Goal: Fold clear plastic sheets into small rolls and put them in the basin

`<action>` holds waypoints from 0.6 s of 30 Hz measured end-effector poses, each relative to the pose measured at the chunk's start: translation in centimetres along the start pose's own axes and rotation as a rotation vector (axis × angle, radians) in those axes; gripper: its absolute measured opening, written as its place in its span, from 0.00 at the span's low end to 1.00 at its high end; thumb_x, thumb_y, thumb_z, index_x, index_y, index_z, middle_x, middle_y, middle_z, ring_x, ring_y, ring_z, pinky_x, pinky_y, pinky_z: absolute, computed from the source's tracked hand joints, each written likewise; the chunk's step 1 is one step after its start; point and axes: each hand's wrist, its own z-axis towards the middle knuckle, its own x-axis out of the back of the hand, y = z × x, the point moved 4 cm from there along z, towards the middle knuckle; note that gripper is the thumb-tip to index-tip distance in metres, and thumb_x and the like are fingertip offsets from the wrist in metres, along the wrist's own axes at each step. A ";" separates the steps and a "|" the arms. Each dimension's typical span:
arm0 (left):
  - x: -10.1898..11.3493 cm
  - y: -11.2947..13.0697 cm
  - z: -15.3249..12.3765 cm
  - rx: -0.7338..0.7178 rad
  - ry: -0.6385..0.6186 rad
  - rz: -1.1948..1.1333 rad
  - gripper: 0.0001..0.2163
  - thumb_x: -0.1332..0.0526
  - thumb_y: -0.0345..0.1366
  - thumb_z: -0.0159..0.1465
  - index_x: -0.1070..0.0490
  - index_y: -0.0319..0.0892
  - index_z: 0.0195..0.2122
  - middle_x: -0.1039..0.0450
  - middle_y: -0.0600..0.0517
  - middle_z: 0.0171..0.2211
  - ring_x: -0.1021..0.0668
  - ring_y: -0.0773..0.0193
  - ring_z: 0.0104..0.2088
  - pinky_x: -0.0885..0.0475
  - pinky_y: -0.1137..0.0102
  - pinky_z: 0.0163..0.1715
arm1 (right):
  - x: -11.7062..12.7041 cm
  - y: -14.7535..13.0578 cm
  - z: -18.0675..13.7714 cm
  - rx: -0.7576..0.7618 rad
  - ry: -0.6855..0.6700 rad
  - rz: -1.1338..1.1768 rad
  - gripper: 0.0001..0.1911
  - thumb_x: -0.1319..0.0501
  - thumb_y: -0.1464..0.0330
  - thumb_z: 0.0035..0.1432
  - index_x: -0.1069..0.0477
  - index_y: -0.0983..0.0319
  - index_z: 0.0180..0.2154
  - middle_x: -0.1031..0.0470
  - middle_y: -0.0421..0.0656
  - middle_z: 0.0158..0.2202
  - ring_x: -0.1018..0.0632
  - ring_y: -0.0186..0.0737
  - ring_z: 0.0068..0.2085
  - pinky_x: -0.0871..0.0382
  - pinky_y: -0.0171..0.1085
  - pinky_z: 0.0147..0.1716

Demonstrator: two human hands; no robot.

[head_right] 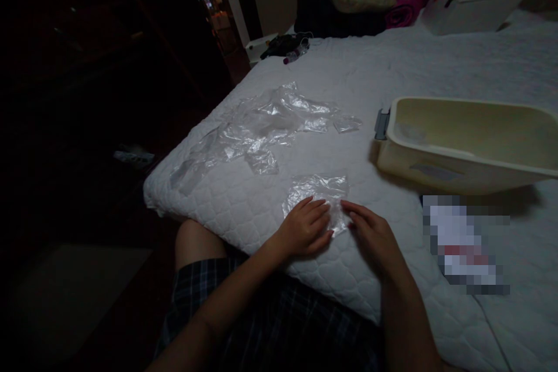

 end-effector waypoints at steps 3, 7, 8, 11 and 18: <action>0.0 0.1 -0.3 -0.005 0.028 -0.005 0.14 0.48 0.40 0.66 0.27 0.36 0.37 0.24 0.43 0.45 0.24 0.56 0.50 0.33 0.58 0.55 | -0.1 0.0 0.1 0.050 0.038 -0.048 0.17 0.38 0.57 0.52 0.23 0.56 0.42 0.22 0.47 0.47 0.24 0.49 0.48 0.28 0.45 0.43; 0.6 0.3 -0.5 0.018 0.163 0.020 0.12 0.47 0.38 0.64 0.27 0.36 0.35 0.24 0.42 0.39 0.22 0.57 0.42 0.27 0.61 0.43 | -0.6 -0.5 -0.2 0.164 0.065 -0.162 0.17 0.40 0.57 0.56 0.24 0.58 0.44 0.23 0.47 0.47 0.24 0.47 0.48 0.31 0.48 0.49; 0.8 0.3 -0.6 0.021 0.188 0.025 0.12 0.47 0.38 0.64 0.26 0.36 0.36 0.24 0.41 0.40 0.23 0.57 0.42 0.26 0.61 0.42 | -0.7 -0.7 -0.3 0.202 0.066 -0.189 0.16 0.40 0.58 0.56 0.25 0.58 0.44 0.23 0.47 0.47 0.24 0.47 0.48 0.31 0.48 0.50; 0.7 0.5 -0.6 -0.013 0.155 0.019 0.14 0.47 0.39 0.64 0.27 0.36 0.43 0.25 0.40 0.46 0.25 0.54 0.49 0.28 0.58 0.46 | -1.1 -0.9 -0.2 0.337 0.090 -0.303 0.15 0.40 0.59 0.57 0.25 0.58 0.44 0.23 0.47 0.47 0.24 0.46 0.48 0.31 0.48 0.50; -0.1 0.2 -0.8 0.026 -0.035 0.042 0.14 0.46 0.41 0.65 0.26 0.37 0.36 0.24 0.43 0.42 0.26 0.53 0.52 0.33 0.55 0.55 | -1.8 -0.5 0.1 0.609 0.078 -0.553 0.14 0.43 0.62 0.60 0.24 0.57 0.45 0.24 0.47 0.48 0.26 0.47 0.49 0.32 0.51 0.51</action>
